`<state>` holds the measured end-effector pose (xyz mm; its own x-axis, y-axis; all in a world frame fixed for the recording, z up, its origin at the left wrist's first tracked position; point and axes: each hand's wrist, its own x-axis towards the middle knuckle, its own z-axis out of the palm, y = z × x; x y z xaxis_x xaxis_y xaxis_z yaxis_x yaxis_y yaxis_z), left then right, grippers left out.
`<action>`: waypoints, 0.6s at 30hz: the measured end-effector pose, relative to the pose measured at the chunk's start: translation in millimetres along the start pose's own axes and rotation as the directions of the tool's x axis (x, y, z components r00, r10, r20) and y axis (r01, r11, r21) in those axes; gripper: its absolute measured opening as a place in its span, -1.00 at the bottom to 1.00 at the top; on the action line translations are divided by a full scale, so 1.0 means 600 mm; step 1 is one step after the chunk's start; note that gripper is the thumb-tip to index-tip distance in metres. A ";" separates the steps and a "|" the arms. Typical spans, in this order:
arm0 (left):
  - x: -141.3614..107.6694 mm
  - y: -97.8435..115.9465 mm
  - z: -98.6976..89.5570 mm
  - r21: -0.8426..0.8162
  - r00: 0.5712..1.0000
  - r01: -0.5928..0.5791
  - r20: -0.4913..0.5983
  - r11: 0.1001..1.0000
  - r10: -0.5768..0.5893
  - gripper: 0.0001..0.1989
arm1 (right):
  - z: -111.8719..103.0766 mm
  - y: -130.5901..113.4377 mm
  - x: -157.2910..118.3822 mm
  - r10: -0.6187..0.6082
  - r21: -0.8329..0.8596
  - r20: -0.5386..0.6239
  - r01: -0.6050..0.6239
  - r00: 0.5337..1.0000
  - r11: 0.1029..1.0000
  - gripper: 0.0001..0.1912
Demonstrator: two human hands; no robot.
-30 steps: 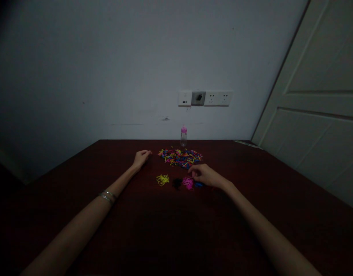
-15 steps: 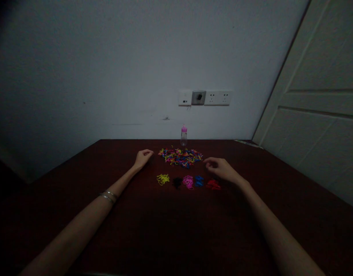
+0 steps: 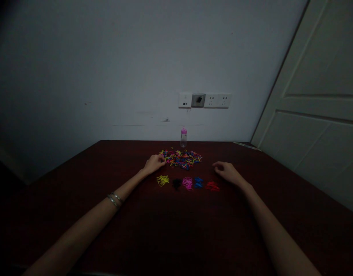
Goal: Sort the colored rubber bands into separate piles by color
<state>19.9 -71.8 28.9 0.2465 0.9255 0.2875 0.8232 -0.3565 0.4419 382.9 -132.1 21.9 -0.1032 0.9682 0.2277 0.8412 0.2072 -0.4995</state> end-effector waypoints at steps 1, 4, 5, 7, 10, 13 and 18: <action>-0.001 0.000 0.002 0.010 1.000 0.004 0.008 1.000 -0.004 -0.79 | 0.000 0.002 0.000 0.000 -0.001 -0.002 0.000 1.000 1.000 -0.67; 0.001 -0.005 0.009 0.000 1.000 0.014 0.003 1.000 -0.014 -0.81 | 0.000 0.006 0.000 -0.010 -0.001 -0.003 0.010 1.000 1.000 -0.67; 0.003 -0.008 0.011 -0.014 1.000 0.020 -0.007 1.000 -0.020 -0.82 | 0.000 0.008 0.000 -0.016 -0.001 -0.001 0.016 1.000 1.000 -0.67; 0.006 -0.012 0.014 -0.054 0.999 0.033 -0.025 0.998 -0.034 -0.85 | 0.001 0.010 0.001 -0.018 -0.002 0.001 0.018 1.000 1.000 -0.68; 0.009 -0.013 0.015 -0.098 0.999 0.034 -0.032 0.995 -0.037 -0.90 | 0.002 0.014 0.002 -0.013 -0.002 -0.001 0.013 1.000 1.000 -0.68; 0.009 -0.010 0.014 -0.096 1.000 0.016 -0.021 0.995 -0.018 -0.91 | 0.003 0.016 0.003 -0.017 -0.001 0.001 0.017 1.000 1.000 -0.66; 0.010 -0.002 0.006 -0.017 1.000 -0.020 0.017 1.000 0.020 -0.87 | 0.004 0.017 0.004 -0.026 -0.021 -0.010 0.026 1.000 0.999 -0.65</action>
<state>22.5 -65.5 26.9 0.2720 0.9201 0.2820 0.8093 -0.3772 0.4503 389.8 -127.3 15.3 -0.1201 0.9610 0.2491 0.8492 0.2294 -0.4757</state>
